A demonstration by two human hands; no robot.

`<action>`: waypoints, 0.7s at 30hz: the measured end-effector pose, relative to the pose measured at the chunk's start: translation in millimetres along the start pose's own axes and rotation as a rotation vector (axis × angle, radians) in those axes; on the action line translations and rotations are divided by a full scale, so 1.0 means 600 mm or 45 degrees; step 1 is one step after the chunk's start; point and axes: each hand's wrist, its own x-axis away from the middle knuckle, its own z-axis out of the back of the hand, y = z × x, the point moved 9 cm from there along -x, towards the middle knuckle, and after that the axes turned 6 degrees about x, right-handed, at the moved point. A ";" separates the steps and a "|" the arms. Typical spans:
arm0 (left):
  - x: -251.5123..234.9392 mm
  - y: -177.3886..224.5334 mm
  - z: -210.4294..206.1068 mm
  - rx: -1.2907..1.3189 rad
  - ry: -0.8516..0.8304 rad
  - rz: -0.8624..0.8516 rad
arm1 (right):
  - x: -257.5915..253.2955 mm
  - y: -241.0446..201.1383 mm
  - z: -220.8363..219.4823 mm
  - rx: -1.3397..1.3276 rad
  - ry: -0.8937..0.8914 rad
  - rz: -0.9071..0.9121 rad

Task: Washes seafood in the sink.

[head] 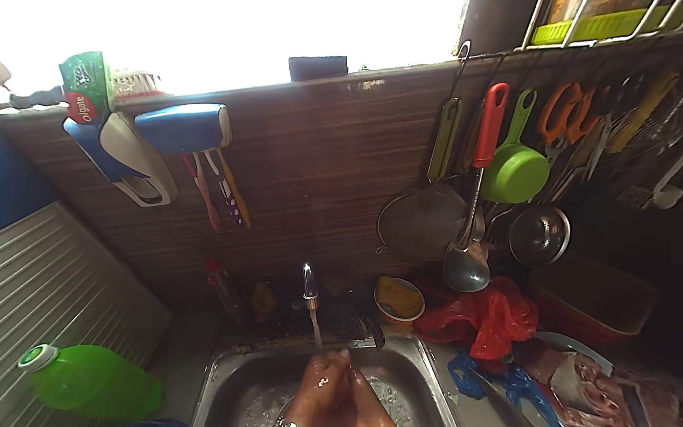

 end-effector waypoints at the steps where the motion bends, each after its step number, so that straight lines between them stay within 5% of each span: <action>1: 0.005 0.009 0.007 -0.240 -0.006 -0.077 | 0.000 0.001 -0.011 -0.108 -0.003 0.015; 3: 0.027 0.035 0.038 -0.545 0.183 -0.249 | -0.006 -0.016 -0.025 -0.157 0.016 0.140; 5: 0.049 0.037 0.084 -0.465 0.478 -0.268 | -0.011 -0.045 -0.041 0.055 0.023 0.258; 7: 0.057 -0.009 0.106 0.012 0.593 -0.006 | -0.003 -0.077 -0.069 0.506 0.017 0.360; 10: 0.061 -0.083 0.059 0.805 0.481 0.330 | 0.025 -0.108 -0.130 1.293 -0.017 0.504; 14: 0.044 -0.094 0.022 1.309 0.428 0.245 | 0.049 -0.121 -0.149 1.930 -0.098 0.609; 18: 0.001 -0.055 0.028 0.935 0.364 0.035 | 0.038 -0.145 -0.053 1.381 0.119 0.730; 21: 0.014 -0.010 0.029 0.362 0.316 0.017 | 0.021 -0.096 -0.011 0.677 0.053 0.507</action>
